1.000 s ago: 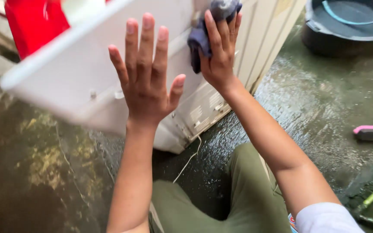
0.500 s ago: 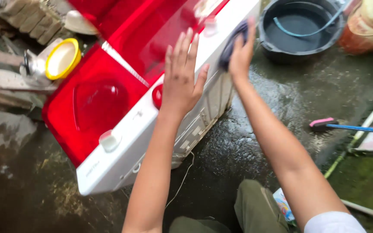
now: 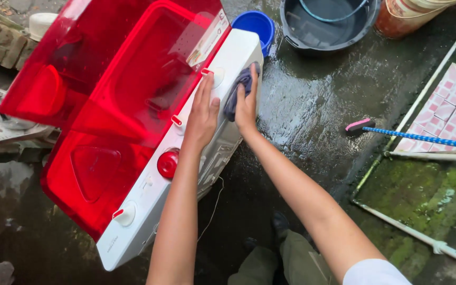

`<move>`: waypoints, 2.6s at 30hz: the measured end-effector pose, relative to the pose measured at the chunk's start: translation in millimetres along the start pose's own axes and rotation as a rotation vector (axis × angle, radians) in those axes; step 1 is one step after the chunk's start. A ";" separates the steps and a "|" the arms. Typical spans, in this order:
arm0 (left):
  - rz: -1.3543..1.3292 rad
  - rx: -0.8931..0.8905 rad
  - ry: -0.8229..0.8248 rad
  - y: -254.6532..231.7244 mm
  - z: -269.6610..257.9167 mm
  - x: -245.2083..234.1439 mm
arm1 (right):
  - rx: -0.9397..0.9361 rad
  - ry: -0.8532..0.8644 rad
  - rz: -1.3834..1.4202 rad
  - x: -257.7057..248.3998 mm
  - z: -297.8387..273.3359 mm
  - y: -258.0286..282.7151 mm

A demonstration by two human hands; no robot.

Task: Clean the exterior surfaces and buttons of a portable washing machine using a cloth.

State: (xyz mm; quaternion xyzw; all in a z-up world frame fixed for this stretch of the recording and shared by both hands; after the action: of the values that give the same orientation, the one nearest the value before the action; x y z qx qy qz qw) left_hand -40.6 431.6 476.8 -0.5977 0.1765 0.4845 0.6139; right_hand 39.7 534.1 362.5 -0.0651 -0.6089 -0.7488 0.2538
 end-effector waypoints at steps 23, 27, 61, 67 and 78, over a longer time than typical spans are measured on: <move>0.071 -0.149 0.071 -5.4 1.2 -2.9 | -0.231 0.504 -0.745 11.1 68.5 93.4; 0.078 -0.125 0.044 -4.9 2.0 -2.0 | -0.235 0.674 -0.694 10.3 49.6 106.6; -0.081 0.060 -0.374 -68.7 49.4 -150.4 | 0.342 0.373 -0.317 98.5 123.7 190.2; 0.456 -0.149 -0.535 -56.3 131.3 -226.6 | -0.517 0.849 -0.388 210.7 176.6 217.2; 0.770 -0.608 -0.474 -15.7 151.6 -188.1 | -0.418 1.025 -0.466 175.4 281.9 155.6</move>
State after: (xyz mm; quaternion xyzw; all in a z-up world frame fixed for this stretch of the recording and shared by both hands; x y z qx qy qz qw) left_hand -171.0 499.5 669.1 -0.5147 0.0914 0.8251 0.2144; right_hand -99.8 727.5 641.0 0.3909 -0.2467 -0.8246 0.3262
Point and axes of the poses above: each hand's wrist, its own z-axis towards the middle knuckle, its own x-axis out of the palm, y = z × x, the point moved 1 cm from there along z, towards the middle knuckle, and after that the axes turned 14 degrees about z, right-handed, at the moved point
